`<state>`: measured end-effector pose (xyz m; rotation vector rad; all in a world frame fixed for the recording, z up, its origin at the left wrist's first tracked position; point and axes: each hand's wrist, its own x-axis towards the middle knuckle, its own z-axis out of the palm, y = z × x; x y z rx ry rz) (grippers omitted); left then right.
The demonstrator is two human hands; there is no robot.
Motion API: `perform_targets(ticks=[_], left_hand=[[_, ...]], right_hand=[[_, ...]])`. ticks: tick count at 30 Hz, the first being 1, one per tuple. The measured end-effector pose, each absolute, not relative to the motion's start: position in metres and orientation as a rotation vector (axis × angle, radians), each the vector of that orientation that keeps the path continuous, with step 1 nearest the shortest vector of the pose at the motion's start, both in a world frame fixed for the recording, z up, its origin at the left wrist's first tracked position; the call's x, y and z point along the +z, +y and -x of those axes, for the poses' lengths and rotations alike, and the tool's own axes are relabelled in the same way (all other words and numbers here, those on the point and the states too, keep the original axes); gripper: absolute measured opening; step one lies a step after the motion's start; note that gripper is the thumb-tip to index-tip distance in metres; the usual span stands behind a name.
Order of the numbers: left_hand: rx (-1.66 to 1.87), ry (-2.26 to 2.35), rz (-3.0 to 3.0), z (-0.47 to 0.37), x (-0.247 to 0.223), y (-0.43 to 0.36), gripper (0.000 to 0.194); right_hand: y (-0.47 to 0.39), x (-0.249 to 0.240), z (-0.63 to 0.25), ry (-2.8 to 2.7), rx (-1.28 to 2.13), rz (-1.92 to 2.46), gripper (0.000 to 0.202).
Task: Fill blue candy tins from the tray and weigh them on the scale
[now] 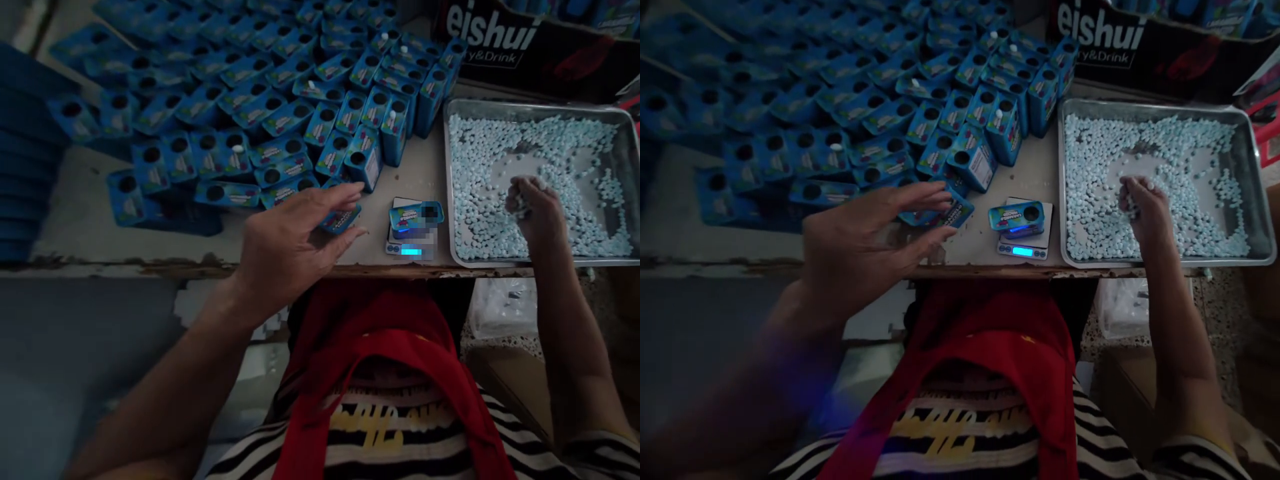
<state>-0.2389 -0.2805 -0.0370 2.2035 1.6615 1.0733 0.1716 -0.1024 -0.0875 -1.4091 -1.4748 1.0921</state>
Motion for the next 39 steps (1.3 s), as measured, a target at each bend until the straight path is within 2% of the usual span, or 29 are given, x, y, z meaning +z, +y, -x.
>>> perform_targets(ticks=[3, 5, 7, 11, 13, 16, 20, 24, 27, 33, 39], left_hand=[[1.047, 1.664, -2.266, 0.233, -0.035, -0.274, 0.045], [1.015, 1.647, -2.31, 0.231, -0.036, -0.27, 0.042], [1.011, 1.606, -2.314, 0.231, -0.039, -0.269, 0.044], [0.964, 1.569, -2.168, 0.23, -0.045, -0.269, 0.05], [0.925, 1.585, -2.064, 0.227, -0.05, -0.271, 0.057], [0.995, 1.577, -1.916, 0.216, -0.063, -0.273, 0.078], [1.12, 1.535, -1.667, 0.193, -0.094, -0.268, 0.093], [1.203, 1.476, -1.552, 0.18, -0.119, -0.258, 0.088], [1.214, 1.471, -1.553, 0.178, -0.123, -0.255, 0.082], [1.171, 1.529, -1.556, 0.171, -0.116, -0.256, 0.075], [1.187, 1.522, -1.562, 0.176, -0.115, -0.261, 0.065]], right_hand=[[-0.104, -0.082, -0.165, -1.906, 0.695, 1.594, 0.038], [-0.1, -0.078, -0.166, -2.15, 0.658, 1.638, 0.04], [-0.093, -0.073, -0.17, -2.172, 0.932, 1.674, 0.042], [-0.082, -0.063, -0.177, -1.85, 1.654, 1.674, 0.051], [-0.083, -0.058, -0.178, -1.766, 1.771, 1.645, 0.053], [-0.09, -0.053, -0.174, -1.736, 1.783, 1.594, 0.051], [-0.105, -0.051, -0.16, -1.771, 1.734, 1.569, 0.049], [-0.116, -0.034, -0.135, -1.76, 1.744, 1.445, 0.045], [-0.121, -0.012, -0.11, -1.889, 1.699, 1.315, 0.033], [-0.124, 0.018, -0.057, -2.524, 1.26, 1.052, 0.005], [-0.128, 0.025, -0.034, -2.848, 0.957, 0.945, 0.012]])
